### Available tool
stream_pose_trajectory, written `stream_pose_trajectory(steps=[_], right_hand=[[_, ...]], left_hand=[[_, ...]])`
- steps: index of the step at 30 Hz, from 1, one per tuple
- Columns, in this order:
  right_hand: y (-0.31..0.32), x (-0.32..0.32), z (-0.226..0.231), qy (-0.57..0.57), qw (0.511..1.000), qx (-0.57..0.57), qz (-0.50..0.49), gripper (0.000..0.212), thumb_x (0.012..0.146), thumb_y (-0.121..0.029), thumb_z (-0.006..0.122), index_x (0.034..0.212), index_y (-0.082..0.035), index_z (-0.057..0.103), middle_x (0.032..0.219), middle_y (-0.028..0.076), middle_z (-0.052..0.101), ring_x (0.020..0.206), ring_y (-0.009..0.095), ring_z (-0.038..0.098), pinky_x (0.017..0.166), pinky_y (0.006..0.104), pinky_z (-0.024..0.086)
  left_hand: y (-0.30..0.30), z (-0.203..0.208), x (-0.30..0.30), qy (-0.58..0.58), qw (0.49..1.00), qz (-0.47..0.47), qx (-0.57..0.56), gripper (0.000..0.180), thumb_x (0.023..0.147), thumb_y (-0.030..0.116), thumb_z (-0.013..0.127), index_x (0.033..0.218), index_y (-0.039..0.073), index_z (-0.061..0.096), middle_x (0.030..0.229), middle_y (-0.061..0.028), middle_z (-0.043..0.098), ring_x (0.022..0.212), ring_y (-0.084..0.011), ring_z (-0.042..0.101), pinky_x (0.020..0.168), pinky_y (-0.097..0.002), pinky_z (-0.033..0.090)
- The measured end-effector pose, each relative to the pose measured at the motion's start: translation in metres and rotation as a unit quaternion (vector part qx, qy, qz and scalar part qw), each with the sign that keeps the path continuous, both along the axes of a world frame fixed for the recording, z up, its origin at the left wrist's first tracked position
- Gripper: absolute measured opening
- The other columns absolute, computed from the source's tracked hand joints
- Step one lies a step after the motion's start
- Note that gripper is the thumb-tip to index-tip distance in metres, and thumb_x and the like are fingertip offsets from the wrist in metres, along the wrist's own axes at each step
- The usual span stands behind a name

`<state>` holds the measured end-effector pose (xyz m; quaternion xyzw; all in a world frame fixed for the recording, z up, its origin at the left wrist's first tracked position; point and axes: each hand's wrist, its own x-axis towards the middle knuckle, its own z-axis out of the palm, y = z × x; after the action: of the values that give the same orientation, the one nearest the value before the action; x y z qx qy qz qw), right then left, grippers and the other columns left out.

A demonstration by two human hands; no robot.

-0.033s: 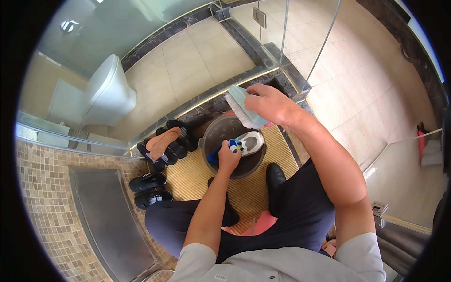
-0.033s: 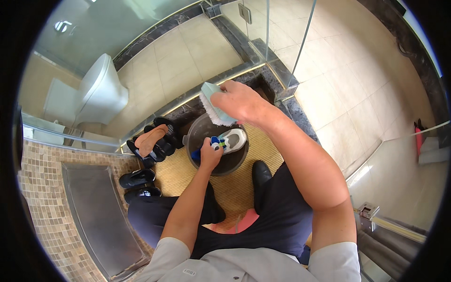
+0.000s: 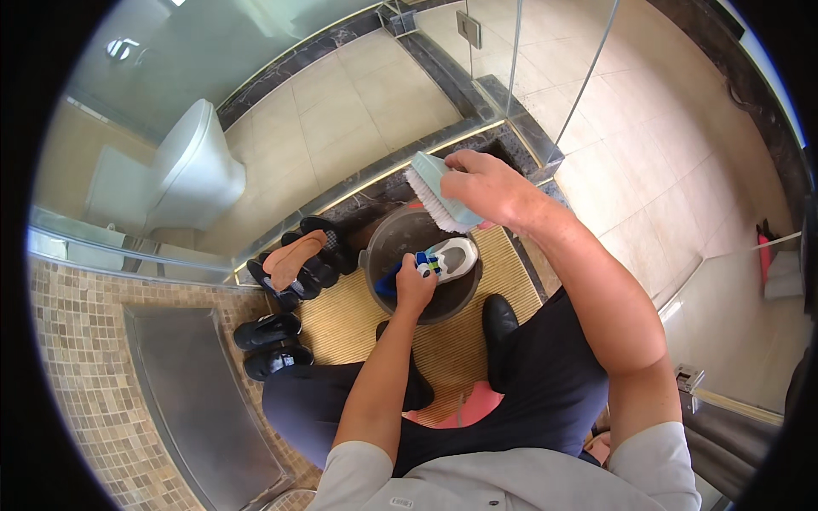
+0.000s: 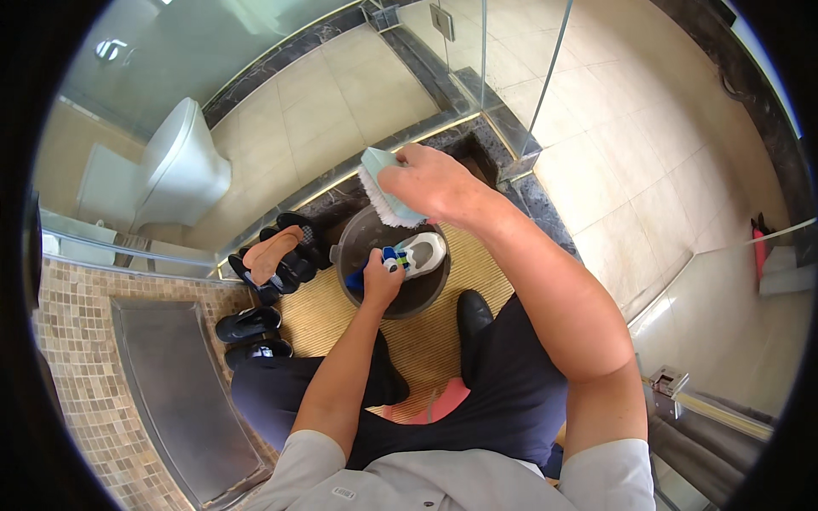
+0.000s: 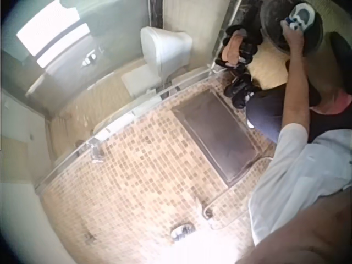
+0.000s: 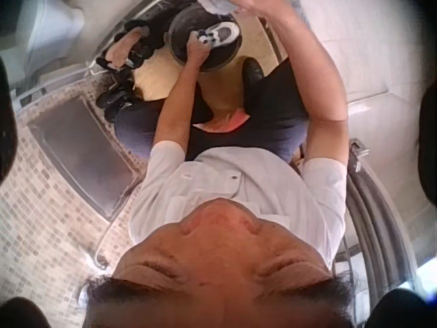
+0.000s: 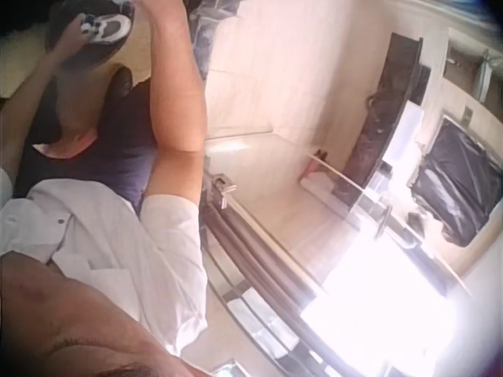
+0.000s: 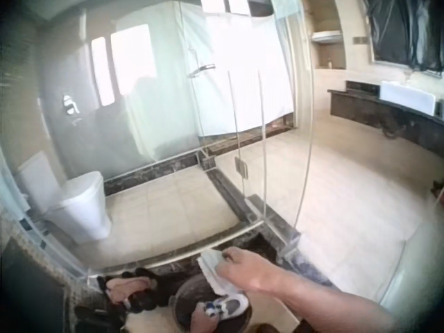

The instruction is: The person sits on a mat in a bathroom and scrubs a pair of white and blue sneakers with a brush and water from a bucket. They remove the laces from one shoe, scrub the shoe thoroughly, and then place the laces back inside the shoe.

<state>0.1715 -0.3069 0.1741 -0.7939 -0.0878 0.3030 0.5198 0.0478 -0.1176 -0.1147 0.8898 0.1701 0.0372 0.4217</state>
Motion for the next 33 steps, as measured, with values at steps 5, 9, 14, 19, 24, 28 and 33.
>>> stream_pose_trajectory(steps=[5, 9, 14, 19, 24, 28, 33], right_hand=[[0.001, 0.012, -0.010, -0.010, 1.000, -0.024, 0.012, 0.070, 0.082, -0.031, 0.058, 0.142, 0.004, 0.050, 0.114, 0.018, 0.064, 0.097, 0.024, 0.062, 0.076, 0.0350, 0.054], [0.001, 0.015, -0.010, -0.022, 0.998, -0.054, 0.002, 0.071, 0.082, -0.031, 0.058, 0.142, 0.005, 0.049, 0.115, 0.019, 0.064, 0.100, 0.024, 0.063, 0.077, 0.0352, 0.055], [-0.002, 0.015, -0.017, -0.060, 0.998, -0.034, -0.008, 0.069, 0.083, -0.032, 0.056, 0.136, 0.010, 0.052, 0.114, 0.028, 0.066, 0.105, 0.034, 0.065, 0.089, 0.0372, 0.051], [0.001, 0.016, -0.024, -0.066, 0.997, -0.033, -0.007, 0.071, 0.083, -0.034, 0.057, 0.135, 0.014, 0.052, 0.116, 0.035, 0.065, 0.112, 0.040, 0.065, 0.098, 0.0388, 0.049], [0.006, 0.016, -0.025, -0.077, 0.996, -0.048, 0.002, 0.072, 0.083, -0.034, 0.058, 0.137, 0.013, 0.050, 0.121, 0.035, 0.064, 0.118, 0.041, 0.063, 0.102, 0.0381, 0.047], [0.013, 0.015, -0.023, -0.072, 0.996, -0.049, 0.005, 0.072, 0.083, -0.033, 0.059, 0.137, 0.014, 0.049, 0.121, 0.035, 0.063, 0.118, 0.041, 0.063, 0.102, 0.0382, 0.047], [0.019, 0.014, -0.021, -0.080, 0.996, -0.032, 0.008, 0.070, 0.080, -0.031, 0.061, 0.132, 0.015, 0.052, 0.110, 0.034, 0.067, 0.104, 0.039, 0.069, 0.091, 0.0394, 0.053]], left_hand=[[-0.008, -0.017, 0.007, 0.042, 0.998, 0.006, 0.052, 0.040, 0.080, 0.014, 0.075, 0.108, 0.002, 0.049, 0.091, -0.0256, 0.068, 0.090, -0.0466, 0.067, 0.075, -0.0526, 0.053], [-0.008, -0.038, 0.014, 0.058, 0.996, 0.032, 0.060, 0.048, 0.080, 0.014, 0.076, 0.118, 0.000, 0.050, 0.094, -0.0260, 0.068, 0.092, -0.0464, 0.067, 0.078, -0.0525, 0.053], [-0.008, -0.054, 0.029, 0.116, 0.991, 0.031, 0.053, 0.052, 0.081, 0.015, 0.077, 0.123, 0.000, 0.050, 0.107, -0.0274, 0.066, 0.102, -0.0458, 0.064, 0.086, -0.0516, 0.052], [-0.007, -0.063, 0.036, 0.160, 0.986, 0.024, 0.051, 0.051, 0.082, 0.013, 0.077, 0.124, 0.001, 0.050, 0.117, -0.0266, 0.064, 0.112, -0.0460, 0.061, 0.092, -0.0518, 0.050], [-0.011, -0.058, 0.043, 0.214, 0.976, 0.012, 0.045, 0.051, 0.084, 0.013, 0.077, 0.126, 0.000, 0.050, 0.124, -0.0272, 0.063, 0.117, -0.0466, 0.059, 0.095, -0.0532, 0.048], [-0.003, -0.059, 0.045, 0.201, 0.979, 0.021, 0.010, 0.041, 0.084, 0.014, 0.075, 0.116, -0.003, 0.055, 0.117, -0.0294, 0.066, 0.110, -0.0481, 0.063, 0.093, -0.0521, 0.050], [0.024, -0.058, 0.025, 0.107, 0.928, 0.069, -0.351, 0.035, 0.085, 0.025, 0.075, 0.106, 0.000, 0.062, 0.105, -0.0151, 0.070, 0.089, -0.0273, 0.069, 0.080, -0.0380, 0.053]])
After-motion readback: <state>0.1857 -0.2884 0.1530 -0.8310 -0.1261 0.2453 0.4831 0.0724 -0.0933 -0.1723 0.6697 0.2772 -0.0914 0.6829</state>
